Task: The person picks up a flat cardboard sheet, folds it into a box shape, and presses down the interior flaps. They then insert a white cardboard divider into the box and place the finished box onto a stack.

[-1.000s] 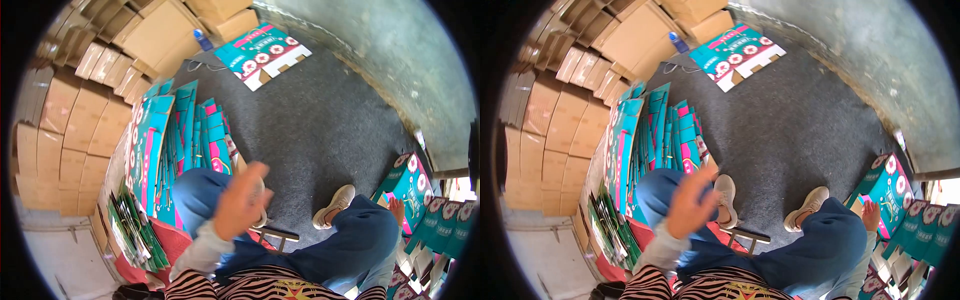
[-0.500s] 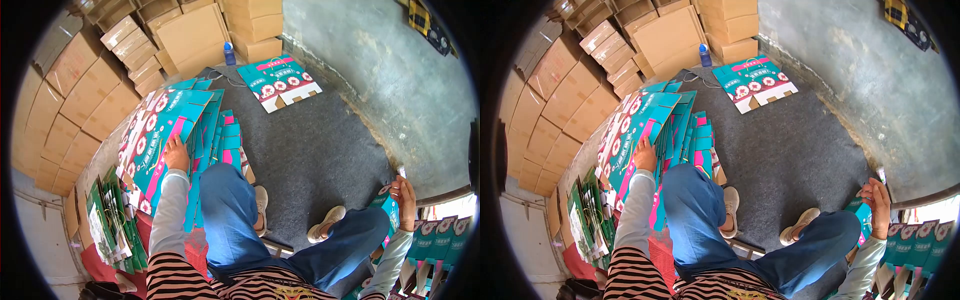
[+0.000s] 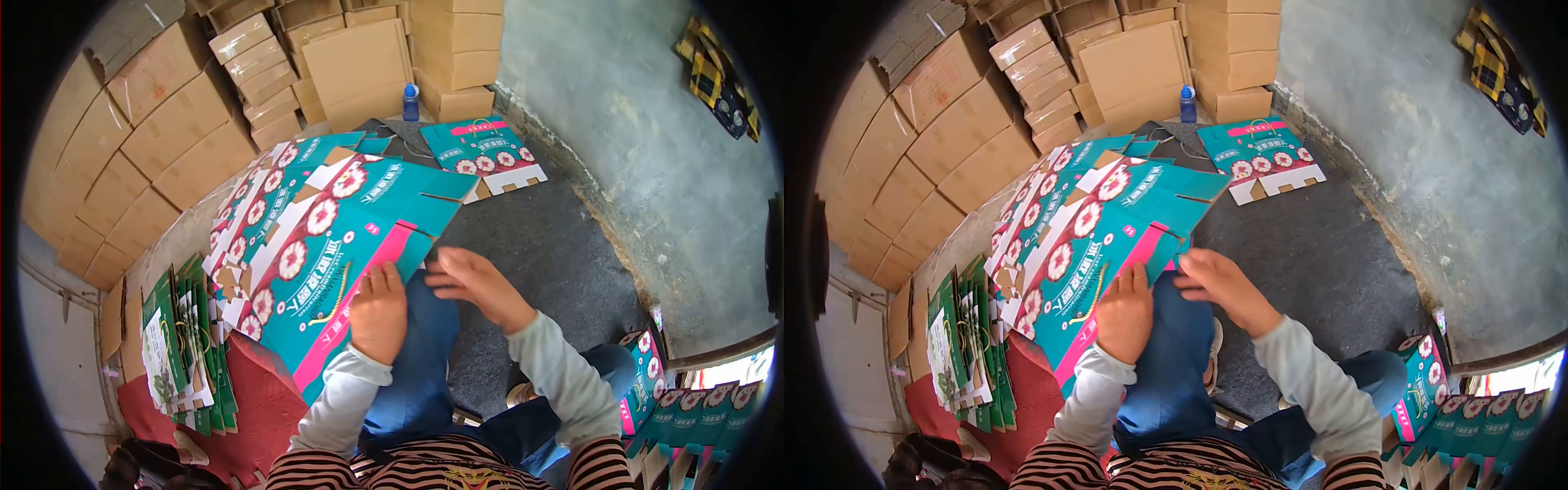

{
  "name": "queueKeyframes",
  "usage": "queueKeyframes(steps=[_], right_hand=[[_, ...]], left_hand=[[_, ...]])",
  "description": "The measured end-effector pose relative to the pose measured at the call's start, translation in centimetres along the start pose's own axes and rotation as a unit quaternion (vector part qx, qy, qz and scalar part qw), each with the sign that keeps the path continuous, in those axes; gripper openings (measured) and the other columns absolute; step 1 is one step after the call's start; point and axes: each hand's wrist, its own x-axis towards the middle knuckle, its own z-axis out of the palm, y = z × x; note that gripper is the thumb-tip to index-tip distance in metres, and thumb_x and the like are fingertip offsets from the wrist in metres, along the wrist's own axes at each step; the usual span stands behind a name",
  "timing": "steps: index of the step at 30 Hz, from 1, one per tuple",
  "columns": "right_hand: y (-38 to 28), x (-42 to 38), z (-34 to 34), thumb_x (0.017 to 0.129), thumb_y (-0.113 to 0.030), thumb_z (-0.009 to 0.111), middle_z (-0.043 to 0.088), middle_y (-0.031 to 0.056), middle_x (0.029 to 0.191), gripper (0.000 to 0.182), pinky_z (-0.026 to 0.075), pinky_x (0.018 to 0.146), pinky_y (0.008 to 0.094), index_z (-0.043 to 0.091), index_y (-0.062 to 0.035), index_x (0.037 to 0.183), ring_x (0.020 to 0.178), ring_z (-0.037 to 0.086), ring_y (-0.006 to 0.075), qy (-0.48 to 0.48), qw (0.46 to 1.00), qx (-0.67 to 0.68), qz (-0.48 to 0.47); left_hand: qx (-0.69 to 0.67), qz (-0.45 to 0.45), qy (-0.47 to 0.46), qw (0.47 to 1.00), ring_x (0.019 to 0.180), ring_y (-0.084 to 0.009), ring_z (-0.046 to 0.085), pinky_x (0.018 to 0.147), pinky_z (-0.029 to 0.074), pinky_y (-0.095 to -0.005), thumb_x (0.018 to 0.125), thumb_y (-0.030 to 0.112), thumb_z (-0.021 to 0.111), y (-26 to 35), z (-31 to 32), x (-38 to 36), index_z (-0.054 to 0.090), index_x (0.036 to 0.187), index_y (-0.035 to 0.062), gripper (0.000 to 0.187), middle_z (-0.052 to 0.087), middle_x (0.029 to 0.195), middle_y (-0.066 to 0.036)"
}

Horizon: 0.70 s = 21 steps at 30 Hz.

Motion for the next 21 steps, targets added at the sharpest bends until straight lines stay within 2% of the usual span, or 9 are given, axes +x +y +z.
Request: queueKeyframes(steps=[2, 6, 7, 10, 13, 15, 16, 19, 21], right_hand=[[0.2, 3.4, 1.8, 0.091, -0.032, 0.058, 0.060, 0.0066, 0.109, 0.041, 0.049, 0.081, 0.0294, 0.052, -0.0041, 0.121, 0.100, 0.059, 0.0168, -0.031, 0.996, 0.067, 0.045], [2.6, 5.8, 3.5, 0.090, -0.024, 0.060, 0.061, 0.0068, 0.108, 0.034, 0.050, 0.081, 0.0316, 0.054, -0.0044, 0.118, 0.098, 0.060, 0.0172, 0.028, 0.996, 0.086, -0.019], [2.9, 5.7, 3.0, 0.090, -0.022, 0.060, 0.061, 0.0071, 0.110, 0.035, 0.050, 0.081, 0.0324, 0.054, -0.0043, 0.119, 0.099, 0.060, 0.0176, 0.021, 0.992, 0.121, -0.034], [1.1, 3.1, 1.3, 0.088, -0.017, 0.062, 0.061, 0.0078, 0.111, 0.036, 0.050, 0.082, 0.0327, 0.054, -0.0022, 0.120, 0.097, 0.061, 0.0167, 0.042, 0.985, 0.140, -0.097], [-0.8, -0.1, -3.3, 0.090, -0.022, 0.060, 0.062, 0.0075, 0.110, 0.037, 0.050, 0.084, 0.0318, 0.053, -0.0028, 0.121, 0.097, 0.061, 0.0167, 0.079, 0.981, 0.120, -0.129], [-2.0, -2.4, -6.1, 0.092, -0.028, 0.058, 0.062, 0.0080, 0.110, 0.040, 0.051, 0.083, 0.0306, 0.052, -0.0029, 0.122, 0.096, 0.062, 0.0173, 0.100, 0.977, 0.127, -0.142], [-2.0, -3.1, -7.7, 0.092, -0.031, 0.058, 0.063, 0.0086, 0.109, 0.041, 0.051, 0.082, 0.0308, 0.053, -0.0022, 0.121, 0.094, 0.063, 0.0177, 0.117, 0.968, 0.146, -0.169], [-2.3, -5.4, -12.0, 0.092, -0.037, 0.056, 0.064, 0.0095, 0.107, 0.045, 0.054, 0.078, 0.0303, 0.054, -0.0014, 0.119, 0.090, 0.065, 0.0169, 0.141, 0.953, 0.184, -0.195], [-1.8, -6.5, -14.4, 0.091, -0.039, 0.056, 0.064, 0.0096, 0.107, 0.048, 0.055, 0.077, 0.0310, 0.052, -0.0017, 0.121, 0.090, 0.065, 0.0171, 0.155, 0.945, 0.210, -0.198]], left_hand=[[-0.005, -0.017, -0.004, 1.000, 0.088, -0.0219, 0.063, 0.061, 0.054, -0.0279, 0.080, 0.014, 0.054, 0.8, -1.7, -0.1, 0.055, 0.112, -0.0005, 0.035, 0.061, 0.103, -0.012], [-0.060, -0.041, 0.007, 0.997, 0.095, -0.0233, 0.063, 0.065, 0.054, -0.0294, 0.085, 0.023, 0.058, 1.3, -2.7, 0.3, 0.056, 0.113, 0.0017, 0.035, 0.061, 0.107, -0.013], [-0.162, -0.026, -0.008, 0.986, 0.097, -0.0295, 0.062, 0.073, 0.054, -0.0354, 0.083, 0.031, 0.064, 0.9, -3.5, -0.1, 0.055, 0.115, 0.0012, 0.044, 0.060, 0.110, -0.017], [-0.366, 0.059, -0.044, 0.928, 0.108, -0.0358, 0.057, 0.090, 0.048, -0.0403, 0.080, 0.026, 0.071, -2.5, -7.1, -1.4, 0.051, 0.122, -0.0025, 0.054, 0.057, 0.117, -0.024], [-0.346, -0.066, 0.023, 0.936, 0.102, -0.0420, 0.056, 0.088, 0.045, -0.0432, 0.078, 0.024, 0.073, -10.1, -6.7, -0.4, 0.052, 0.118, -0.0064, 0.055, 0.056, 0.112, -0.027], [-0.275, -0.157, 0.052, 0.947, 0.117, -0.0395, 0.048, 0.098, 0.038, -0.0412, 0.088, 0.035, 0.061, -17.4, -0.6, -0.2, 0.047, 0.125, -0.0082, 0.059, 0.050, 0.124, -0.029], [-0.407, -0.273, -0.001, 0.872, 0.123, -0.0350, 0.044, 0.102, 0.035, -0.0392, 0.092, 0.044, 0.053, -20.2, 1.3, 0.2, 0.044, 0.128, -0.0086, 0.064, 0.047, 0.130, -0.027], [-0.564, -0.249, -0.138, 0.775, 0.121, -0.0271, 0.046, 0.101, 0.035, -0.0333, 0.095, 0.044, 0.047, -21.3, -0.2, 1.6, 0.040, 0.132, -0.0070, 0.063, 0.048, 0.132, -0.020], [-0.715, -0.246, -0.178, 0.630, 0.117, -0.0220, 0.051, 0.096, 0.040, -0.0306, 0.097, 0.038, 0.045, -19.2, -1.3, 1.7, 0.045, 0.130, -0.0038, 0.053, 0.053, 0.127, -0.015]])
